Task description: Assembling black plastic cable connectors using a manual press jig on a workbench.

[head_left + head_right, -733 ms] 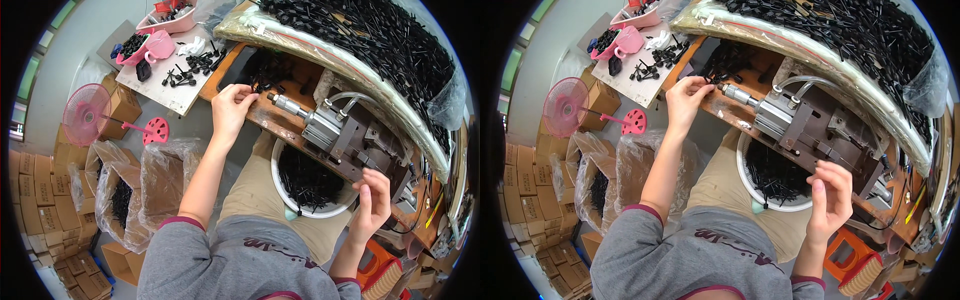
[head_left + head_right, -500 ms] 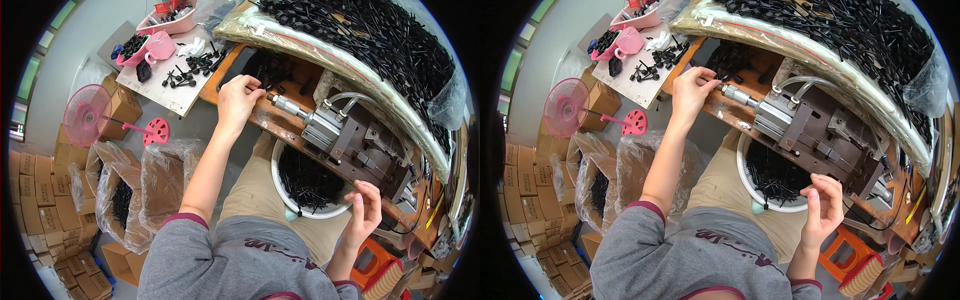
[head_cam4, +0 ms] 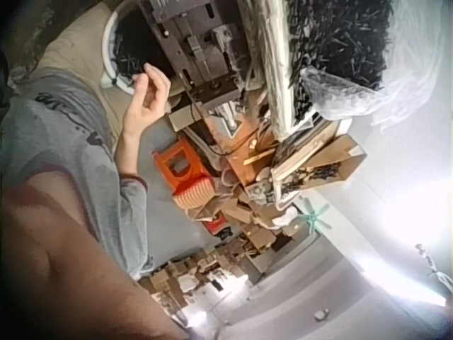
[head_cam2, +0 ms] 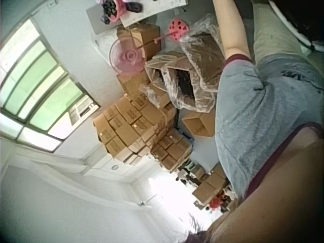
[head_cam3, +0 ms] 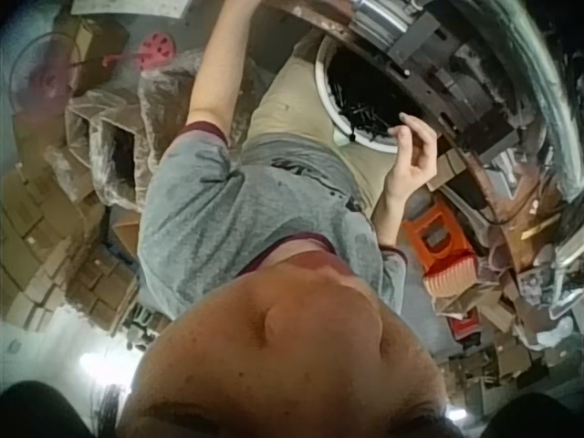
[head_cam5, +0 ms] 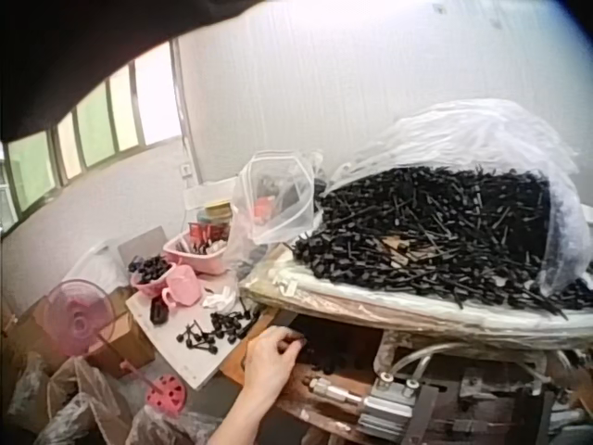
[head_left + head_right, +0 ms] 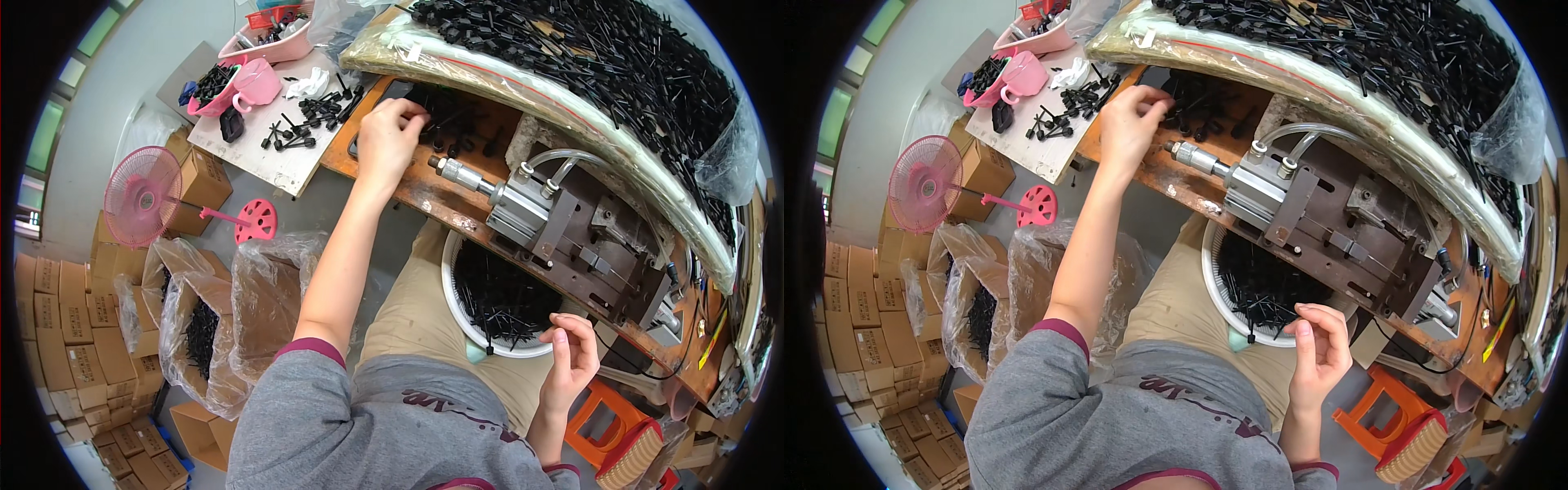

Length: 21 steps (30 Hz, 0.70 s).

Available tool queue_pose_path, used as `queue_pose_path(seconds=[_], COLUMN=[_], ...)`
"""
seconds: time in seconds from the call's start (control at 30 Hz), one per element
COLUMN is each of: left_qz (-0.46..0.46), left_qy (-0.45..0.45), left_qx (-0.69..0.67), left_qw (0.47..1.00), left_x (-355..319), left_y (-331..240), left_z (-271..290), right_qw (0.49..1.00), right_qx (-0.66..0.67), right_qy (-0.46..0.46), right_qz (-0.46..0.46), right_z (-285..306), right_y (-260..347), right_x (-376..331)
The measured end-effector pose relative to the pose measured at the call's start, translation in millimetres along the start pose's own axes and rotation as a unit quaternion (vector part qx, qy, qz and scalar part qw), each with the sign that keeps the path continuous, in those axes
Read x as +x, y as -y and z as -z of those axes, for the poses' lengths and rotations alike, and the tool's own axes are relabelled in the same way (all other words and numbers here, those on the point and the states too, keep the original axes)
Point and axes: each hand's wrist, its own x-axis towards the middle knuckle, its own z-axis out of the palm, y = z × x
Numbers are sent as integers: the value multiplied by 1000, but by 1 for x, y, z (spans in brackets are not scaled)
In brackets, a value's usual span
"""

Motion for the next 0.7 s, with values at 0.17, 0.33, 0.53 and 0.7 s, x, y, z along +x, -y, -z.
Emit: queue_pose_path(seconds=[0.17,0.33,0.53,0.7], left_qz=[25,28,20,-120], left_qy=[-72,-45,-88,-64], left_qx=[-101,-102,-187,-179], left_qw=[992,993,978,974], left_x=[-12,-43,-72,-92], left_y=[1,-1,-37,-69], left_z=[21,29,41,45], right_qw=[1000,994,947,859], right_qx=[-14,-50,-206,-393], right_qy=[-13,-32,-83,-136], right_qz=[14,97,232,300], right_z=[2,10,39,53], right_y=[4,23,54,92], right_x=[-3,13,78,163])
